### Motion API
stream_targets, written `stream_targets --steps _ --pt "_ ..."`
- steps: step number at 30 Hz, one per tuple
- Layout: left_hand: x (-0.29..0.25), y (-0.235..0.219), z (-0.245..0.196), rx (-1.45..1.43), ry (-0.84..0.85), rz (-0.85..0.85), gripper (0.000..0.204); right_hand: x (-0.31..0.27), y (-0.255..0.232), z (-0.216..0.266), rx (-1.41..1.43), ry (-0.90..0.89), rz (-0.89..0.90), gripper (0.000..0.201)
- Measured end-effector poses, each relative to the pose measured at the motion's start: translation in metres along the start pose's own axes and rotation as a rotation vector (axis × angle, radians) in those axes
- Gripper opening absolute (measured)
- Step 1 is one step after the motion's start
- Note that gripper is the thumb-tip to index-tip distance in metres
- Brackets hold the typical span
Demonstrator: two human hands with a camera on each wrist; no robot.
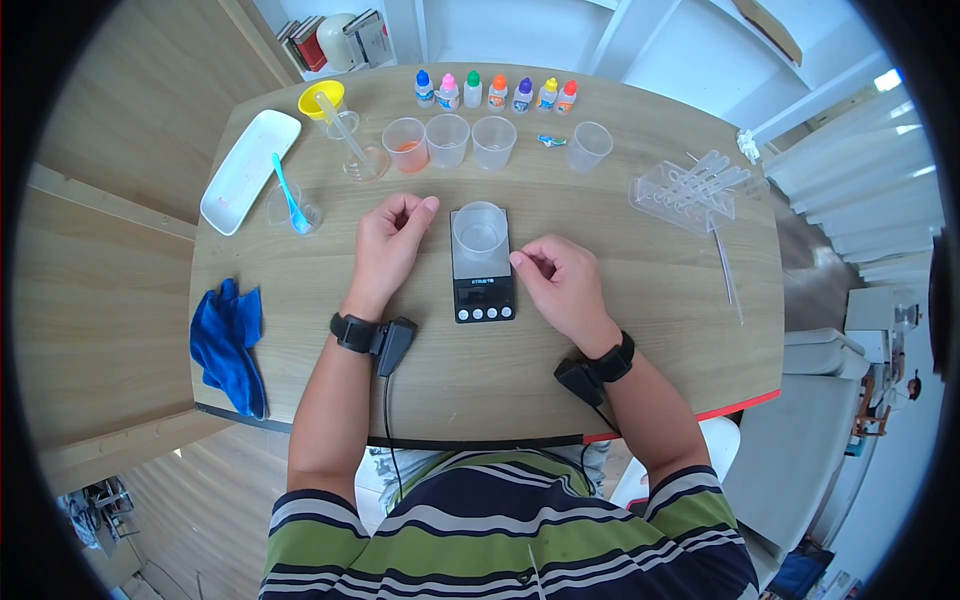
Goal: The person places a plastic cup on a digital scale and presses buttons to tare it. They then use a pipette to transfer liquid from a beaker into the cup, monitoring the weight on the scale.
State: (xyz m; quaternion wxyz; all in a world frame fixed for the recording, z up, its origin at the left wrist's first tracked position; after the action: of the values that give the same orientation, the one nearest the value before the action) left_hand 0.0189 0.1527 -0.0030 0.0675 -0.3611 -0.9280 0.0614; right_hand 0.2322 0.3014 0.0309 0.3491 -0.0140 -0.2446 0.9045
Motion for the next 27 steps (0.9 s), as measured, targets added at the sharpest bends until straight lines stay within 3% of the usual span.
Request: stream_targets --steps 27 --pt "-0.0007 -0.0003 -0.0005 0.008 -0.018 -0.001 0.031 0.0 0.0009 -0.0033 0.0 0.011 0.012 0.011"
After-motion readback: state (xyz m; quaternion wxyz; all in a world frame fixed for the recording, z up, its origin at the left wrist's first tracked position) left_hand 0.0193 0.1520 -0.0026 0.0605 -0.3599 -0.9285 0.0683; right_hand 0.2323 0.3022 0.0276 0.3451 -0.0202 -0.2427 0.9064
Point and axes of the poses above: each hand's wrist, its own x-axis towards the middle knuckle, its own y-axis out of the palm, z = x × y, the point moved 9 cm from there along x, towards the middle knuckle, and after that the axes turned 5 degrees about y, right-handed, at the moved point
